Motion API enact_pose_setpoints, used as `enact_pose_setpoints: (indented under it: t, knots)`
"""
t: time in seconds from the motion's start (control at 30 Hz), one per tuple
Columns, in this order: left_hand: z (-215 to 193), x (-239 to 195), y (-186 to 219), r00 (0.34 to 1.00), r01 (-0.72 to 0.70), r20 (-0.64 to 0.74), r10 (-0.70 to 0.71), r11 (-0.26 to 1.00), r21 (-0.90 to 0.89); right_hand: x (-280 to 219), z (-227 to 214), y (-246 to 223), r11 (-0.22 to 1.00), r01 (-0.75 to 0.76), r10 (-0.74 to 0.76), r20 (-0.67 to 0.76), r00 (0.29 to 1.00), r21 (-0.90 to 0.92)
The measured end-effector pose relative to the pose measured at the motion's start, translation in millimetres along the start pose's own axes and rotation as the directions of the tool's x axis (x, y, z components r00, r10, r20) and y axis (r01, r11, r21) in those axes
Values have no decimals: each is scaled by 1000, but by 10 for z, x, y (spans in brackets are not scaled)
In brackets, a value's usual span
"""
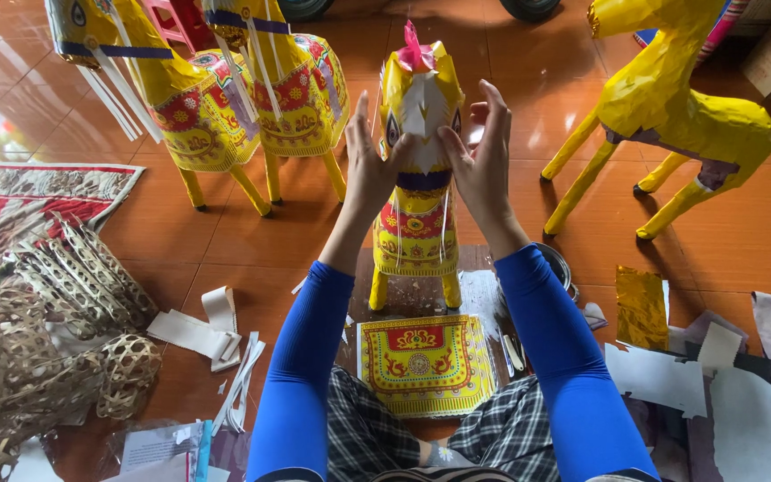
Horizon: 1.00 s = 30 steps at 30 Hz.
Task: Assembling and decorating a traditional paper horse figurine using glue and paper strips.
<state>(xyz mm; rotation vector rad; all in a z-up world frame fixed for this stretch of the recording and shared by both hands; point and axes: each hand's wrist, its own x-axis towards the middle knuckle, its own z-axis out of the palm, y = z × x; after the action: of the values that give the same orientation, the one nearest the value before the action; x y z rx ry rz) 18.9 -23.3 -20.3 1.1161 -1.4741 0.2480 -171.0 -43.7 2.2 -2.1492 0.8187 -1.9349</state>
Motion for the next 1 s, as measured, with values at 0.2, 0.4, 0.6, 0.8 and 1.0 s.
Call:
enact_pose_setpoints:
  t: [0.2,0.4,0.6,0.8,1.0]
  knots:
    - [-127,-112,88,978,179,148,-145,949,-257,-246,96,385,922,-181,161,87,983,341]
    - [-229,-276,155,960,247,215,-177,898,-364,-381,110,247,886,-245,185,185,965,393]
    - [-355,-434,239,988,118,122,-93,970,-211,-427,-43,114,922,-156,153,37,987,354]
    - [-345,-382,530,993,-78,82,82,996,-50,-260,-162,-300,976,63,-56,-38,998,206]
    - [-283,-484,435,989,-149,8,149,987,55,-279,-200,-377,992,90,-89,-13,996,85]
